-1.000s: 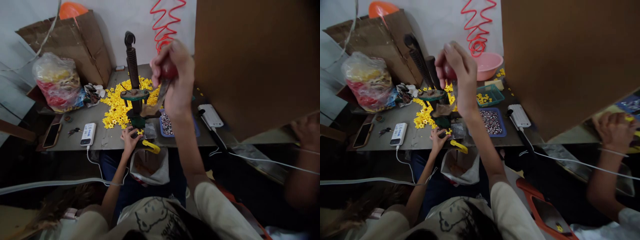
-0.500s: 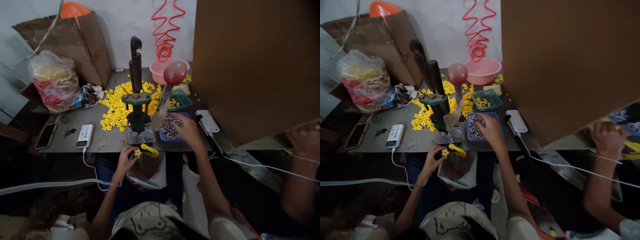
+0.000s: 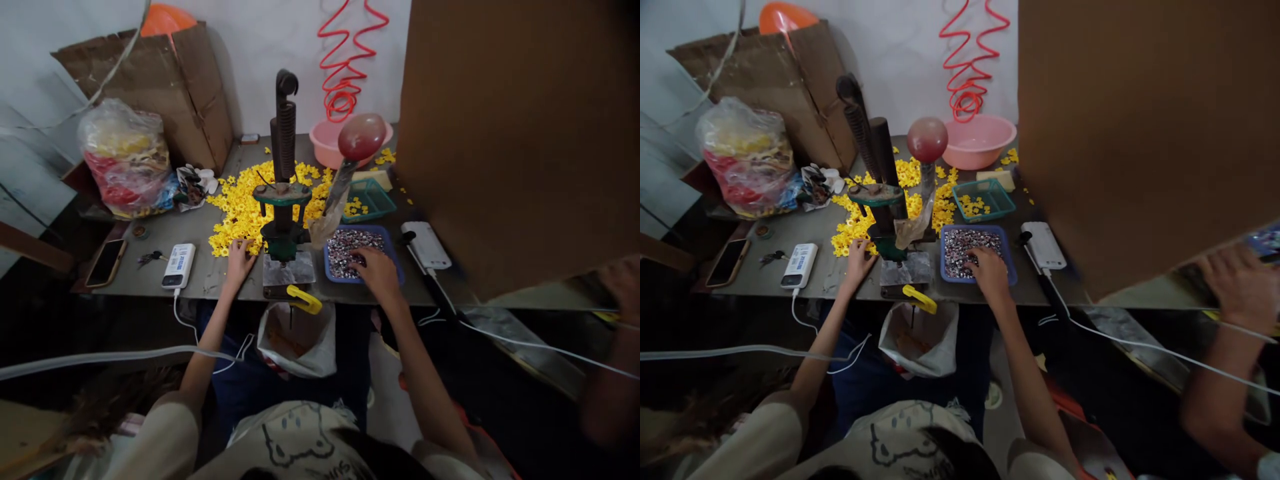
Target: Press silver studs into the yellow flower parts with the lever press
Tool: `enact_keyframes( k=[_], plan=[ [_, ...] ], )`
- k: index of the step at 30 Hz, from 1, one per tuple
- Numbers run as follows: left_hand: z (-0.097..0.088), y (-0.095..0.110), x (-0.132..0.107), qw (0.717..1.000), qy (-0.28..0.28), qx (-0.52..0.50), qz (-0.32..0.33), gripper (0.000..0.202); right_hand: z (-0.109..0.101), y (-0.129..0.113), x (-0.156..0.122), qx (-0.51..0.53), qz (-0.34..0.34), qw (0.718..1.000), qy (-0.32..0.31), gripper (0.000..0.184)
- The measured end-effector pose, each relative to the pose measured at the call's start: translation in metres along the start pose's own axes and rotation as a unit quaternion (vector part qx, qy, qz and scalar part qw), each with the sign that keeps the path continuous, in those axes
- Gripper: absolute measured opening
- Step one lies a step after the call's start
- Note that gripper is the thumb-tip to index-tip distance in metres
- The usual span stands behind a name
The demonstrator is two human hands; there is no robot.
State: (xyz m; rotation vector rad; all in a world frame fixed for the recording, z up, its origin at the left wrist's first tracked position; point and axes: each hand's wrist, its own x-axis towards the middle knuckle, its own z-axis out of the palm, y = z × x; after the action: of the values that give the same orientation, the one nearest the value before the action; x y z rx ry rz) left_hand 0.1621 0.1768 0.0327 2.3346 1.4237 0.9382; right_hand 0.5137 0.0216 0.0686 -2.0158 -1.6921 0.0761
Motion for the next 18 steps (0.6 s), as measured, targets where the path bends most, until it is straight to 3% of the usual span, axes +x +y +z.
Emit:
enact_keyframes(
  k=[7, 13, 18],
  plan=[
    [-0.007, -0.009, -0.017, 0.984, 0.043, -0.154, -0.078, 0.022, 0.001, -0.003, 0.0, 0.031, 0.028, 0.999, 0.028, 0.011],
    [-0.022, 0.005, -0.03, 0.898, -0.058, -0.391, -0.195, 0.043, 0.0, -0.005, 0.003, 0.06, 0.064, 0.996, 0.025, 0.01],
    [-0.026, 0.013, -0.029, 0.849, -0.068, -0.463, -0.244, 0.044, 0.004, -0.001, 0.006, 0.078, 0.054, 0.995, 0.03, 0.014]
  ],
)
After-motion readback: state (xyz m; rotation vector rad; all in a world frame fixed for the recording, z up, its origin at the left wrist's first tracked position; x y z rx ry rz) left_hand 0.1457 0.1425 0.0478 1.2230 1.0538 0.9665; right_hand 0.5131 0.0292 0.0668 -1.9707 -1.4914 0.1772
